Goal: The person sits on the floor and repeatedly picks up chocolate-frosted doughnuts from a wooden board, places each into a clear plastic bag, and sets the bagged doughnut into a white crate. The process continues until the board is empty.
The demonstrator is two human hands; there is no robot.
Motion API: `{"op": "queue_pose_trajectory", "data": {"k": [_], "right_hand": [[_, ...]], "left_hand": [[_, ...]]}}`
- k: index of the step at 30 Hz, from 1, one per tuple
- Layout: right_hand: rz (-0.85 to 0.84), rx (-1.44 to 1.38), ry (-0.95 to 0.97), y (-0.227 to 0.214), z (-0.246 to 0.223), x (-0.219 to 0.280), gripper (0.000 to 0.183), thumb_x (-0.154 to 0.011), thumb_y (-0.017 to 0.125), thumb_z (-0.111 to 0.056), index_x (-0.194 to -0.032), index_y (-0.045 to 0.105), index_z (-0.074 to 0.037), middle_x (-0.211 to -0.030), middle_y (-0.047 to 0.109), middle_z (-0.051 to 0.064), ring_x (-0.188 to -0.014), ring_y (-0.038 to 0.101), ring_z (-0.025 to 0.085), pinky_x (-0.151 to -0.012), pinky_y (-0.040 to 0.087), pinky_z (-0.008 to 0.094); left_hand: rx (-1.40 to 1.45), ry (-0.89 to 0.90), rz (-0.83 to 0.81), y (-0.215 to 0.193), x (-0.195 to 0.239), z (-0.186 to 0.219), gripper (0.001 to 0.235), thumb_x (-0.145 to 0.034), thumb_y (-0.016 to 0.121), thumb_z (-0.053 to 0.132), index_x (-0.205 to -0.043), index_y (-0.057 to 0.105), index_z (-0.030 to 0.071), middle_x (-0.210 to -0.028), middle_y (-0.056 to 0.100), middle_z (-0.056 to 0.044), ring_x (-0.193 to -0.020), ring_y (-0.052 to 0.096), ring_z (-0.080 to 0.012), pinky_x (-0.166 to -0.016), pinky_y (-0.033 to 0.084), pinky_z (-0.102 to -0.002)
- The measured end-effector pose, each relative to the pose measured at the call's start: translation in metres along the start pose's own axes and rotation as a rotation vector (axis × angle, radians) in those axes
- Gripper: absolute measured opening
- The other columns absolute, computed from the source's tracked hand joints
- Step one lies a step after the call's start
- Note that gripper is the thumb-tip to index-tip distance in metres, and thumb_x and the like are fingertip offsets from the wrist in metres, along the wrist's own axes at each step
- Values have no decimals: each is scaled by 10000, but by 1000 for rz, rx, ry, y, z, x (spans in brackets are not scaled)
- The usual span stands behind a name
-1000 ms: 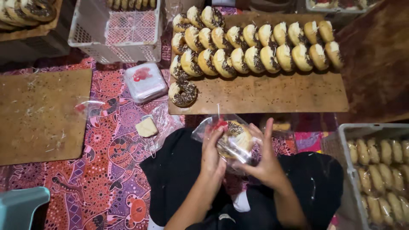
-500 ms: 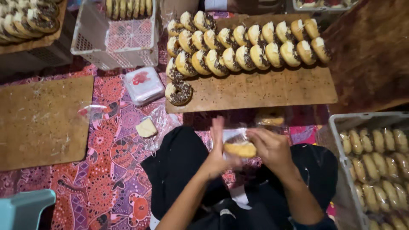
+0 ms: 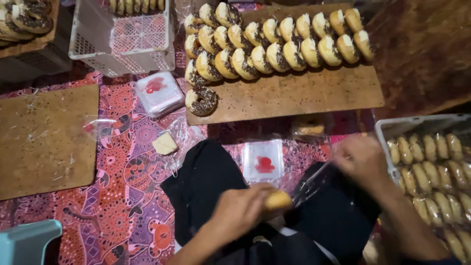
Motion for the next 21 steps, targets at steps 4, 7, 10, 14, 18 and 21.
{"op": "queue_pose_trajectory", "data": {"k": [4,7,10,14,18,21], "right_hand": [[-335,242,-4,53,-5,22,1238,-328,896,-609,-1455,538,-244,-1529,462,220,-1415,398,437,-966,456,689],[-564,-872,-40,91,-73,54,639,-696,893,-381,-1243,701,-111,-1326,649,129,-1279,565,346,-1066,411,532],[-425,-1528,132,97,-109,41,400,-809,853,-281,-1120,755,-48,-1175,728,122,-1210,659,298,-1079,477,476],[120,-2079,801,98,-135,18,286,-827,849,-145,-1006,729,43,-1145,673,113,-1104,657,260,-938,532,429],[-9,-2216,1249,162,-157,-24,304,-939,623,-256,-1059,758,-11,-1069,738,140,-995,705,217,-892,561,345],[-137,-1908,831,214,-146,-65,274,-972,680,-218,-1005,787,32,-1083,733,97,-927,676,162,-818,536,279]], "left_hand": [[-254,564,-131,6,-2,14,158,-948,634,198,-1042,757,163,-1552,616,-133,-1512,346,-497,-1140,378,-561],[-39,733,-203,34,-13,3,161,-976,669,281,-1094,759,219,-1653,350,-166,-1544,-30,-451,-1131,-5,-655],[805,205,-268,41,-32,-43,449,-1041,528,356,-1371,633,71,-1618,465,-87,-1617,216,-340,-1287,235,-477],[1294,7,292,55,-8,-87,423,-1021,607,367,-1249,723,29,-1333,688,-177,-1247,617,-314,-1086,488,-431],[653,-184,800,31,17,-142,260,-1036,629,196,-1027,776,-18,-1049,738,-156,-977,710,-228,-881,559,-331],[333,-132,926,-17,34,-181,204,-945,716,163,-971,783,-28,-938,732,-127,-914,689,-191,-821,540,-302]]}}
Point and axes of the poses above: each hand's wrist, its own x-axis away from the middle knuckle, its own y-axis out of the palm, z = x × y, the point moved 5 cm from there along -x, towards the middle knuckle
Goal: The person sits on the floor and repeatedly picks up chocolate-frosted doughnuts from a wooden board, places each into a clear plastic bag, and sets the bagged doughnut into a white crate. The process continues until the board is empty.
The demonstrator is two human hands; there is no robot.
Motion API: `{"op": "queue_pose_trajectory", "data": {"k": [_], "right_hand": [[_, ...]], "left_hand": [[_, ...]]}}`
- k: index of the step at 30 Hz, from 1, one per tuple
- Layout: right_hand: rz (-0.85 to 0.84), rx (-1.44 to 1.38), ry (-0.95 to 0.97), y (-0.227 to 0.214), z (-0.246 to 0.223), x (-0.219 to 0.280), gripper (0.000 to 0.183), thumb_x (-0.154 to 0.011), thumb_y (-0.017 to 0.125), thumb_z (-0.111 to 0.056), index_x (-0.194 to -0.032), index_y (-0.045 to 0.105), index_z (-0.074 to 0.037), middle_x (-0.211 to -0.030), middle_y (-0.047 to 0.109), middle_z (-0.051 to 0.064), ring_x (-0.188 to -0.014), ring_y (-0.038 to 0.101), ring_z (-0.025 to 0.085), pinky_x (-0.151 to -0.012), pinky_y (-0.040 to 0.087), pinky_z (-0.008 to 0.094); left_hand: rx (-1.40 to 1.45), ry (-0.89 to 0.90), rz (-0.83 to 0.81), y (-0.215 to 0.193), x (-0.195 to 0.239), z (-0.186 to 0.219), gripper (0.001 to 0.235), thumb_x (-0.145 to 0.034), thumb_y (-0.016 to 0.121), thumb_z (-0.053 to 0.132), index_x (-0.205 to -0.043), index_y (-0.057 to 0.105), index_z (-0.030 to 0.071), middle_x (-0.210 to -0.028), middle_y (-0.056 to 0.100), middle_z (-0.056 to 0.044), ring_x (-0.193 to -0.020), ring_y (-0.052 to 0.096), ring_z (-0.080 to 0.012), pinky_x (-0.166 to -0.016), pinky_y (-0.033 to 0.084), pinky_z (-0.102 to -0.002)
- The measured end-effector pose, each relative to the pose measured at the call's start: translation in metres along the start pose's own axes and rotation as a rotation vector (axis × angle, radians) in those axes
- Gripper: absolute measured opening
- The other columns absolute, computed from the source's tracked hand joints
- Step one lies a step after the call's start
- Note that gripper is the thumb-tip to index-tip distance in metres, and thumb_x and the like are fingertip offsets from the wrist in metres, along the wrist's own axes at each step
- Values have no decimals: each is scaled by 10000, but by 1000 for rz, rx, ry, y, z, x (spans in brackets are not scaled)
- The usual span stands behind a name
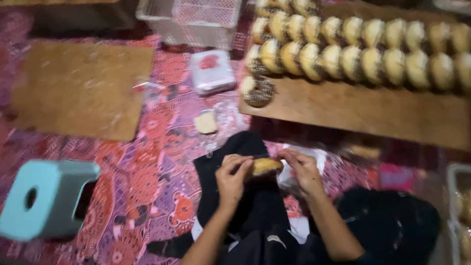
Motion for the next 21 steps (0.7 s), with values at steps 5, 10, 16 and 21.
{"op": "queue_pose_trajectory", "data": {"k": [5,10,16,21], "right_hand": [[-124,378,-124,10,60,-11,225,-877,775,-211,-880,808,12,-898,787,96,-843,720,158,-771,555,255],[-1,171,189,-1,136,6,281,-924,845,-186,-875,760,78,-828,768,160,-748,706,198,-732,539,282],[219,-69,144,-153,104,4,396,-855,787,-163,-1216,711,-18,-965,725,19,-834,695,122,-747,573,293],[508,121,-90,-325,28,-38,428,-888,765,-86,-1271,603,17,-1058,720,108,-864,719,147,-742,601,283]], "left_hand": [[-95,-252,46,-47,32,-41,212,-949,705,192,-978,754,-13,-854,773,-73,-786,693,-111,-737,542,-245],[52,-655,-40,-43,71,-106,273,-938,712,176,-1132,662,-10,-812,799,-102,-728,730,-92,-706,546,-200],[166,-606,-448,111,49,-165,313,-903,718,164,-1163,707,-9,-920,778,-129,-782,713,-132,-719,559,-256],[-101,328,-403,371,17,-178,281,-994,755,197,-1179,766,-15,-1223,655,-189,-1197,566,-307,-998,486,-425]]}}
Point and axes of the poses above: each hand's wrist, its own x-axis away from the middle knuckle, its own y-axis out of the palm, z = x × y, the point moved 5 cm from there along -x, towards the middle knuckle
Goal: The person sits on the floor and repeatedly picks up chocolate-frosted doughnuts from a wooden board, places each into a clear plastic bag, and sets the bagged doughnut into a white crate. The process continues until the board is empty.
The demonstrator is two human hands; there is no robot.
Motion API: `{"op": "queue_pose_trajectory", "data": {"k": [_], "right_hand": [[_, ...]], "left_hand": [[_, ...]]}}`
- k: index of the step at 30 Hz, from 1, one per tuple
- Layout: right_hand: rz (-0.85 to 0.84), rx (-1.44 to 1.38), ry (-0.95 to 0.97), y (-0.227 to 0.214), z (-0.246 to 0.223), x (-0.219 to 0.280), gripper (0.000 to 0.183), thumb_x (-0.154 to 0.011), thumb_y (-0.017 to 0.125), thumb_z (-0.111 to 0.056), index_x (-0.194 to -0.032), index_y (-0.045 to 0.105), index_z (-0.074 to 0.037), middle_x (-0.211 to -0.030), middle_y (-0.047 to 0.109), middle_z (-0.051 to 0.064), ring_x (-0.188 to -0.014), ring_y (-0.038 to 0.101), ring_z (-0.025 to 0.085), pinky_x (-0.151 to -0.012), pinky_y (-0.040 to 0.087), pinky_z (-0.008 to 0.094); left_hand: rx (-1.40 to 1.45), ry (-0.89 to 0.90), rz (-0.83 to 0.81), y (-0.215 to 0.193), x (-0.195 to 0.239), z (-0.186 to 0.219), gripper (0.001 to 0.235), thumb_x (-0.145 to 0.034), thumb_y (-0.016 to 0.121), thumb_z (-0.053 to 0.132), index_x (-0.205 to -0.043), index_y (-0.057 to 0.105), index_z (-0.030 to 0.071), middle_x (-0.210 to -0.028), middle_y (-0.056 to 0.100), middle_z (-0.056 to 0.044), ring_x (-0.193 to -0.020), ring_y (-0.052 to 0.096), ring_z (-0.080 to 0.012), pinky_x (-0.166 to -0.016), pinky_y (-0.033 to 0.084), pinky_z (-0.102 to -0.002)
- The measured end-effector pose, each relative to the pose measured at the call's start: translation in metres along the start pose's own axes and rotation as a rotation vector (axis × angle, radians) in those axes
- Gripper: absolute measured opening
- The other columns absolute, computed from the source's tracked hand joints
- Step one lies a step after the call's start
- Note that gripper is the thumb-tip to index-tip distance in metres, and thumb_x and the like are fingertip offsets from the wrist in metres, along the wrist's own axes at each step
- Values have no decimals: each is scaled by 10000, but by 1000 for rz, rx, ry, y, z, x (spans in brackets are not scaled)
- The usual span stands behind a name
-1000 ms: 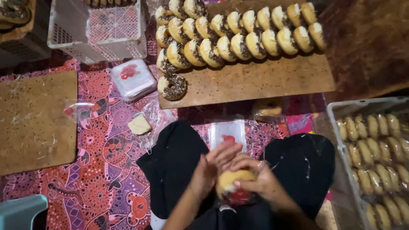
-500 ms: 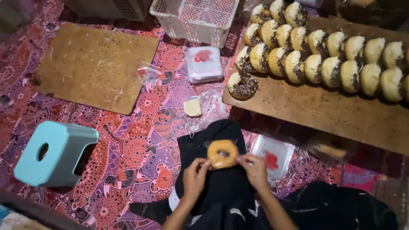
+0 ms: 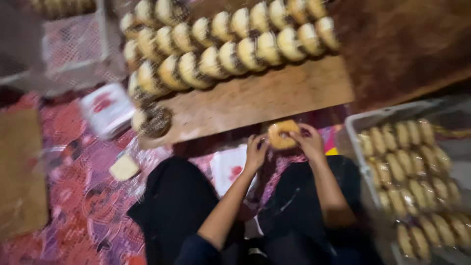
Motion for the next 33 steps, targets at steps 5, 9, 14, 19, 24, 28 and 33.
{"op": "queue_pose_trajectory", "data": {"k": [5,9,14,19,24,28,33], "right_hand": [[-8,-8,150,-14,22,-35,592,-883,798,-49,-1358,451,23,-1102,750,162,-951,724,167,-832,584,300],[-198,-49,-74,12,7,48,677,-846,797,-121,-1406,430,-18,-1195,635,56,-1085,629,179,-896,550,348],[-265,384,73,-12,-90,143,529,-943,747,-244,-1417,569,-91,-1188,691,93,-1082,663,231,-925,550,340],[-252,1232,-1097,-35,-163,221,681,-780,715,-262,-1421,488,-233,-1509,416,128,-1388,334,426,-1080,250,715],[-687,1197,-986,-94,-175,230,611,-803,749,-303,-1368,523,-247,-1471,506,32,-1369,475,216,-1042,305,678],[-252,613,-84,-223,-185,127,517,-868,731,-284,-1345,579,-155,-1353,612,71,-1263,567,223,-1001,420,515],[-80,-37,277,-266,-86,16,406,-953,714,-267,-1250,685,9,-1208,735,128,-1148,667,244,-962,535,353]], "left_hand": [[7,-298,153,25,-27,-1,845,-964,948,354,-1354,402,-158,-1333,493,-358,-1178,543,-359,-956,407,-375],[558,-766,-92,-40,22,13,858,-742,827,210,-1389,271,116,-1278,495,-150,-1116,656,-291,-913,573,-411],[819,-967,-428,-67,45,60,644,-834,767,223,-1393,496,54,-1273,637,-129,-1129,664,-211,-924,556,-326],[853,-1322,-826,-49,89,117,657,-912,653,431,-1424,552,31,-1247,687,-178,-934,678,-243,-633,528,-322],[915,-1181,-952,-30,101,148,746,-927,612,519,-1514,444,91,-1439,598,-111,-1268,619,-249,-1022,535,-395],[-62,-280,-687,-47,21,129,735,-879,743,427,-1489,489,105,-1439,596,-133,-1369,549,-326,-1147,445,-449],[-726,-159,-548,-27,-15,96,1212,-500,970,517,-1462,373,85,-1452,474,-202,-1345,461,-432,-1020,362,-572]]}}
Point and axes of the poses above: each hand's wrist, its own x-axis away from the middle knuckle, its own y-axis out of the palm, z = x × y, the point moved 5 cm from there along -x, towards the middle knuckle
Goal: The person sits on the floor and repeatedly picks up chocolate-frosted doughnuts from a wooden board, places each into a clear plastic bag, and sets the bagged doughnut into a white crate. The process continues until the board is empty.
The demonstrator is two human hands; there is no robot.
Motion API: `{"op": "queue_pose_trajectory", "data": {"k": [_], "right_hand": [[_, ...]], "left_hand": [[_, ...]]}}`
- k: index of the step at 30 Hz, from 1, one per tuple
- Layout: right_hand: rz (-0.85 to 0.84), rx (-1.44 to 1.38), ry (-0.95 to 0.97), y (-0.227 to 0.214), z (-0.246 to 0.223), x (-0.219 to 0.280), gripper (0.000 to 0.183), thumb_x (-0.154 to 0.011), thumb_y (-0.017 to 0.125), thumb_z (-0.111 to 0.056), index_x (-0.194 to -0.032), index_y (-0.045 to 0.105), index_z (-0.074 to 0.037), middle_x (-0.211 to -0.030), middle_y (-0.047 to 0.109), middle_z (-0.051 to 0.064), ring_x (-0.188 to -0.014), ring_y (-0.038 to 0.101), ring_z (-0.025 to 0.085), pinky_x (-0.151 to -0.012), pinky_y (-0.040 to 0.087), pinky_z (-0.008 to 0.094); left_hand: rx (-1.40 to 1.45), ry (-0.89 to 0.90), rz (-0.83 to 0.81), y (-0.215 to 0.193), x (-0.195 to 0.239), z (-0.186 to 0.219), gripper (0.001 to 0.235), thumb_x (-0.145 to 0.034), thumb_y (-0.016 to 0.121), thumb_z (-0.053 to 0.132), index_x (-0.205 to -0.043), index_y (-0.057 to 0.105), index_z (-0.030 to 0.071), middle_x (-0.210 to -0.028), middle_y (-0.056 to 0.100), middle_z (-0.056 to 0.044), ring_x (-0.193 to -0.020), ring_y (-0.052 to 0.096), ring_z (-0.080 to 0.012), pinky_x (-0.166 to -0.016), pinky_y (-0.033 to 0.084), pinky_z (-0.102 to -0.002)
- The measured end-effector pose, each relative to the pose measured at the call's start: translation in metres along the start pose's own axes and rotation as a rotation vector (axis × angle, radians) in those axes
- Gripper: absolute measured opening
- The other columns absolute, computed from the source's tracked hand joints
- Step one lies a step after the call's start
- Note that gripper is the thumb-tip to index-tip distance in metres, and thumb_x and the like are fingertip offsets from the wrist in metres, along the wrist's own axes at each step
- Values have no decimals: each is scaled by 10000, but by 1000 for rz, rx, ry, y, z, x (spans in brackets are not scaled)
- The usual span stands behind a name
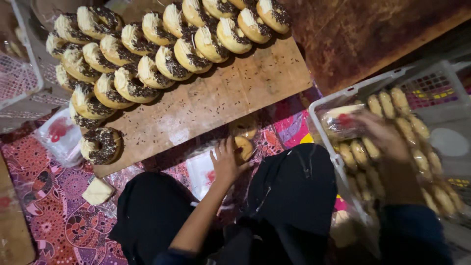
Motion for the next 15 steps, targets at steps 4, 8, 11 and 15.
{"op": "queue_pose_trajectory", "data": {"k": [4,8,11,15], "right_hand": [[452,829,-262,30,-5,2,369,-916,772,-206,-1227,696,-23,-1187,703,166,-1108,651,244,-970,498,377],[270,824,-429,155,-12,3,333,-777,719,-114,-1105,719,-60,-983,673,157,-949,663,317,-834,530,434],[-200,1162,-623,273,37,-47,522,-771,669,-69,-1293,676,-59,-1041,643,222,-987,636,384,-810,540,449],[-215,1451,-683,323,73,-124,572,-644,826,-302,-1148,704,-62,-1122,700,227,-1056,655,410,-905,519,506]], "left_hand": [[118,1,-20,31,-15,-8,1080,-661,927,441,-1534,377,122,-1332,579,-159,-1212,599,-374,-986,514,-485],[674,-95,65,28,-15,-43,976,-595,968,391,-1350,445,63,-1195,656,-142,-1063,680,-345,-884,586,-464],[1346,-412,-222,38,-2,-70,788,-688,900,304,-1301,480,43,-1093,709,-120,-943,740,-285,-792,633,-435],[1695,-693,-474,35,32,-98,526,-875,736,278,-1335,582,72,-1121,758,-92,-963,767,-201,-806,651,-336]]}}
Point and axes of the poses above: each hand's wrist, its own x-axis away from the middle knuckle, its own y-axis out of the palm, z = x × y, the point moved 5 cm from there along -x, towards the middle knuckle
